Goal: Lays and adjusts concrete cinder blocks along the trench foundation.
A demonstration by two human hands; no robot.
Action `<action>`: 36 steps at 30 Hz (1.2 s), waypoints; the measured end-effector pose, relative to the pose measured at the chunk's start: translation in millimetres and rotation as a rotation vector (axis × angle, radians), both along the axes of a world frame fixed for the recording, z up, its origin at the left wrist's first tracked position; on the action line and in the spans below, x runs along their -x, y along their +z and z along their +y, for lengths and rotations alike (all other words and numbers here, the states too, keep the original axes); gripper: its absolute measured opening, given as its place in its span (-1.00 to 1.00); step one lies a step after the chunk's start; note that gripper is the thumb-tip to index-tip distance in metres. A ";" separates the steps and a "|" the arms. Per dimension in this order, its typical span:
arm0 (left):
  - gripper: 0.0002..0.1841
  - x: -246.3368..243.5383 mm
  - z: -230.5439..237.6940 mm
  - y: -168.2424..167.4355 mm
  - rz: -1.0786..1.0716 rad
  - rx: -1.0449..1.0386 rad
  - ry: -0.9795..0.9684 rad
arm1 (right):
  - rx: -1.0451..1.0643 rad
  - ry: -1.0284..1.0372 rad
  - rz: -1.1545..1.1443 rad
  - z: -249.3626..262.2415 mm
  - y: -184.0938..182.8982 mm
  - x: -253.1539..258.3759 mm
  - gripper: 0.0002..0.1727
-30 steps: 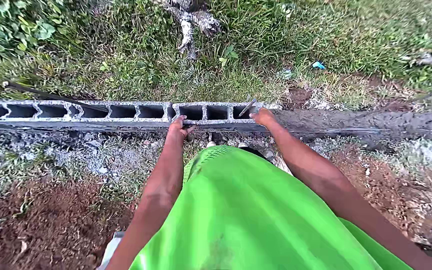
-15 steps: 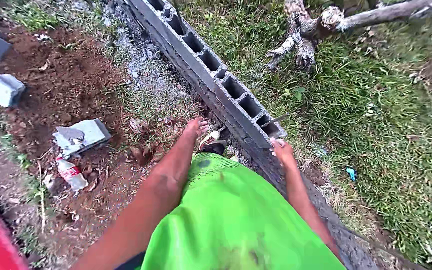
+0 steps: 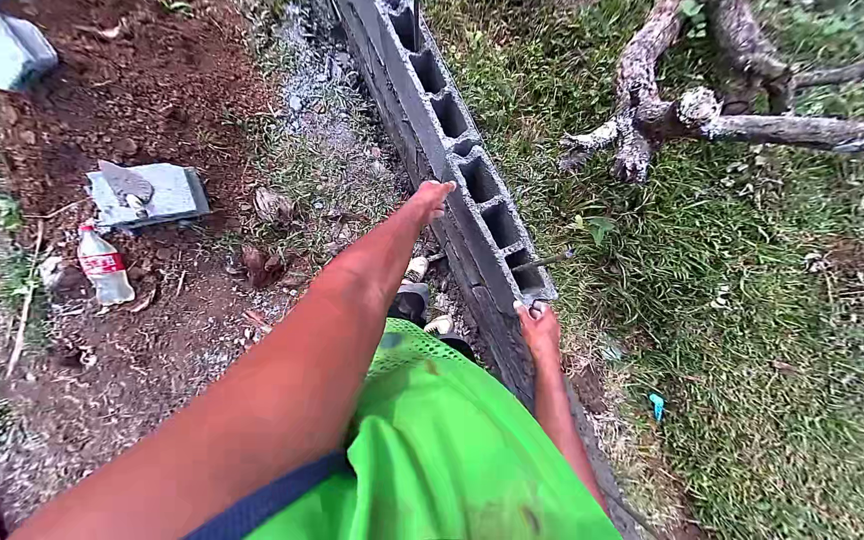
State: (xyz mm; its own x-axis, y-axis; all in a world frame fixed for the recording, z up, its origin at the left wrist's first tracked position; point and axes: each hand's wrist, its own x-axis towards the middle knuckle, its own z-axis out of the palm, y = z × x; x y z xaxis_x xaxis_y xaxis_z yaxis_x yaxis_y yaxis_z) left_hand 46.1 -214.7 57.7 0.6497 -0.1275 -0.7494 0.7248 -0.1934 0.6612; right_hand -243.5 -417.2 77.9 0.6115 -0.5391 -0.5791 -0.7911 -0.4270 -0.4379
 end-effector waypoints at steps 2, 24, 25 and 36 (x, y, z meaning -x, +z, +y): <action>-0.25 -3.2 -15.9 -1.3 0.003 -0.016 0.008 | -0.002 -0.039 0.022 1.2 1.8 1.6 -0.17; -0.18 -25.9 -78.2 -15.0 -0.135 -0.490 -0.110 | 0.182 0.148 0.220 22.7 -1.6 -14.6 -0.26; -0.17 -26.7 -79.1 -17.0 -0.135 -0.487 -0.107 | 0.182 0.146 0.214 22.4 -1.9 -14.3 -0.26; -0.20 -25.7 -74.1 -13.9 -0.141 -0.492 -0.140 | 0.179 0.141 0.209 27.0 -1.2 -13.2 -0.27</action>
State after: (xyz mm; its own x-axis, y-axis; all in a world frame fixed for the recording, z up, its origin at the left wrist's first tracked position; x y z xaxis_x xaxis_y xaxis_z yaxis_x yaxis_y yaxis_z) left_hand 71.8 -288.8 43.7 0.7508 0.1249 -0.6487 0.5803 -0.5939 0.5572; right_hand -230.3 -390.3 76.7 0.5650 -0.5624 -0.6038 -0.7837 -0.5947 -0.1794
